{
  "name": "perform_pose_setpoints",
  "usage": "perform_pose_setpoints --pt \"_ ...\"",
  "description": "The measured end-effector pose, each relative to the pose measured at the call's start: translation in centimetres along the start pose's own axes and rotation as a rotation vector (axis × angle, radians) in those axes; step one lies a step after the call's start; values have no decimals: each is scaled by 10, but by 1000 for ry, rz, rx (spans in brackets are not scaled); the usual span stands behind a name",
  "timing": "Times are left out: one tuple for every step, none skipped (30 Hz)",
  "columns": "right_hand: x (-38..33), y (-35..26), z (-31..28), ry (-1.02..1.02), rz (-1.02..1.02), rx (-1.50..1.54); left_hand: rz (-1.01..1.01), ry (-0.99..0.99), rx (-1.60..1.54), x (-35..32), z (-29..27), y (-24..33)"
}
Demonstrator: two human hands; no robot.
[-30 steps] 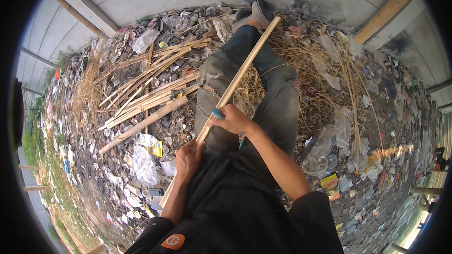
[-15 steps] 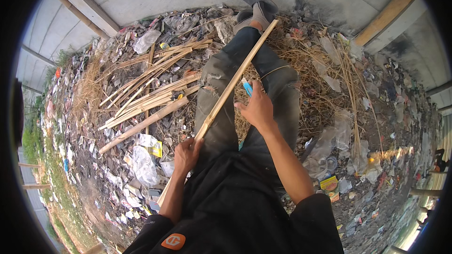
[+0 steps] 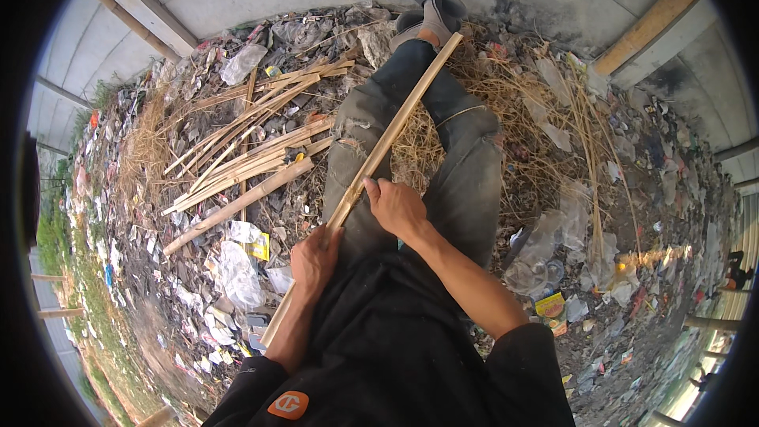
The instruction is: The person sits on the ground and uses a small knife to shave thin strips from a long bamboo pole. They hold the pole with one hand and scrape the blade along its length to remove the outer layer, creating fine shavings.
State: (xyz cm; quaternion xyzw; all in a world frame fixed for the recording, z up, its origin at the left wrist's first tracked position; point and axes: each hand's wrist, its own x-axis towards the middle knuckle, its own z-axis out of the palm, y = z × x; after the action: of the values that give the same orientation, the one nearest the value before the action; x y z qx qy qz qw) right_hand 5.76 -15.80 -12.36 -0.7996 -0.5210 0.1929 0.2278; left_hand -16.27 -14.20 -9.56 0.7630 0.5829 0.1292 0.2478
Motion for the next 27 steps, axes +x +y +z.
perform_pose_setpoints --pt "-9 -6 9 1 7 7 -8 -7 13 2 0 3" --pt "-14 -7 13 -7 19 39 -15 -14 27 3 0 5" --pt "-17 -9 14 -24 22 58 -12 -17 24 2 1 3" --pt "-21 -10 13 -40 25 77 -9 -21 21 1 2 0" --pt "-21 -8 12 -56 12 95 -6 -25 19 -1 3 -1" --pt "-17 -6 12 -63 -1 117 -7 -31 17 0 2 -1" --pt "-16 -4 12 -70 -14 138 -9 -37 15 -1 0 0" --pt "-16 -2 12 -97 -27 222 -11 -42 14 -1 -1 0" --pt "-15 1 12 -125 -46 305 -9 -36 -7 -1 0 -2" --pt "-14 4 12 -154 -66 388 -8 -29 -29 -2 4 -5" --pt "-10 9 9 -225 -42 438 -6 -23 -50 -2 5 -7" --pt "-5 14 6 -295 -12 493 0 -54 -83 0 1 -5" --pt "-2 18 5 -365 18 548 7 -86 -115 2 -5 -1" --pt "-3 20 6 -538 67 715 14 -119 -148 6 -11 2" --pt "-4 17 4 -713 114 879 11 -164 -145 11 -15 3" --pt "-6 13 2 -889 160 1042 9 -209 -142 17 -21 3" --pt "-13 5 4 -787 187 1062 7 -254 -139 21 -24 2" --pt "-12 3 1 -708 197 1081 3 -265 -140 22 -25 -1" --pt "-11 4 -4 -628 207 1099 -1 -275 -141 23 -26 -4" --pt "-8 5 -7 -549 217 1116 -4 -285 -143 24 -26 -6" --pt "-5 5 -11 -396 176 1029 2 -254 -149 21 -25 -6" --pt "-3 4 -13 -266 98 885 7 -223 -155 18 -23 -5" --pt "-2 3 -17 -138 21 739 13 -191 -161 15 -21 -4" --pt "-3 0 -24 -10 -50 585 3 -175 -132 12 -18 -1" --pt "-5 -3 -23 -21 -4 581 -7 -159 -103 10 -16 1" --pt "-6 -5 -21 -27 12 565 -18 -143 -74 7 -14 2" --pt "-6 -6 -19 -33 25 547 -4 -119 -45 5 -13 5"
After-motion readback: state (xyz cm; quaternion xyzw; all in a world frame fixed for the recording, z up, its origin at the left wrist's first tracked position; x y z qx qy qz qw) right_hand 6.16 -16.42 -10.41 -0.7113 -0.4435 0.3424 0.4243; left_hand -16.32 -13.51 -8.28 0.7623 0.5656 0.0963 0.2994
